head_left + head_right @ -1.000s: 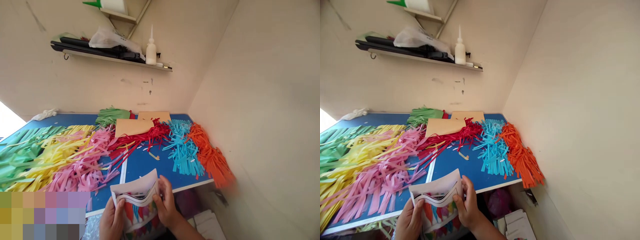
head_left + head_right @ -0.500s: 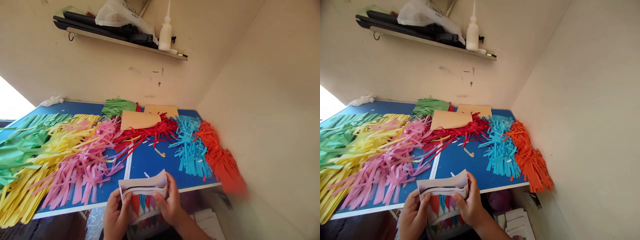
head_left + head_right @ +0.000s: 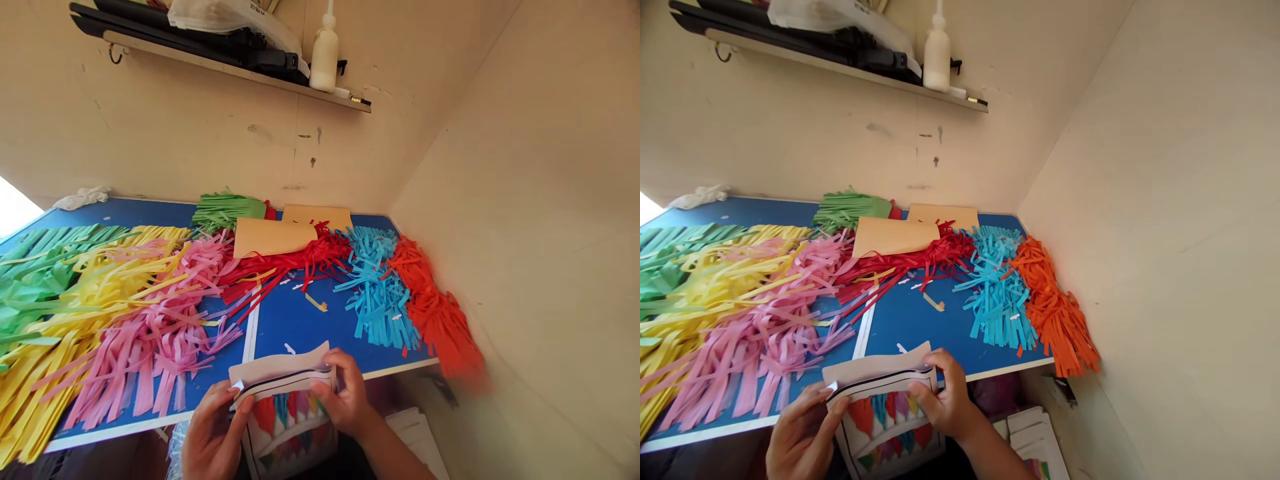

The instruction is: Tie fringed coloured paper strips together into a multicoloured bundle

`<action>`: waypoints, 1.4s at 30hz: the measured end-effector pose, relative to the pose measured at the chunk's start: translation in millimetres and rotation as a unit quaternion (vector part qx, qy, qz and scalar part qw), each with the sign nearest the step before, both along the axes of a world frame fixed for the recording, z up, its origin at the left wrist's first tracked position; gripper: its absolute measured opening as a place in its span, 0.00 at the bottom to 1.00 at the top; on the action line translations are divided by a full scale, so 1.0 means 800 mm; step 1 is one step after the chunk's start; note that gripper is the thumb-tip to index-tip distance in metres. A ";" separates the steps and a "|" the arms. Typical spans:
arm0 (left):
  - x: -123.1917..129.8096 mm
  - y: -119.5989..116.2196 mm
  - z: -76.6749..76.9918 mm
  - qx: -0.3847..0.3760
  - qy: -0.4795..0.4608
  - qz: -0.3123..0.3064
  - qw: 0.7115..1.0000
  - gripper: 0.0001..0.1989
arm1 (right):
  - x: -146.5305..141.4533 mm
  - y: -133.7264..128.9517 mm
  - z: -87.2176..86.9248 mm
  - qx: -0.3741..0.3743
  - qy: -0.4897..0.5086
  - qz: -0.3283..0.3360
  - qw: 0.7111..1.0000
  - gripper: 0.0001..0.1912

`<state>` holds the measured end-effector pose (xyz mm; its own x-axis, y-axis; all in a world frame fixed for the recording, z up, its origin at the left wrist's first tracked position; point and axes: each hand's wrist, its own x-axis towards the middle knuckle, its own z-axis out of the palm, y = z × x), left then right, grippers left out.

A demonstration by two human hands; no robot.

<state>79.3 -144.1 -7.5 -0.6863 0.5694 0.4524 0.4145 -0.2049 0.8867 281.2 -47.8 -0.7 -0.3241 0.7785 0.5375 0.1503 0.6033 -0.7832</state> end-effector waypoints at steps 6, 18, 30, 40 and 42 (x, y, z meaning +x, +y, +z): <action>-0.022 0.004 0.025 -0.043 0.010 -0.090 0.995 0.05 | -0.001 0.029 0.037 -0.040 -0.009 0.089 0.995 0.13; -0.052 0.025 0.052 -0.103 0.188 -0.136 0.967 0.10 | 0.017 0.077 0.088 0.078 -0.166 0.171 0.968 0.18; -0.045 0.043 0.040 -0.025 0.129 -0.175 0.976 0.09 | 0.017 0.079 0.081 -0.024 -0.087 0.202 0.975 0.14; -0.044 0.027 0.058 -0.047 0.089 -0.267 0.958 0.07 | 0.008 0.056 0.097 -0.153 -0.026 0.214 0.964 0.10; -0.032 0.025 0.063 -0.102 0.026 -0.246 0.964 0.06 | 0.003 0.048 0.100 -0.200 -0.025 0.176 0.964 0.08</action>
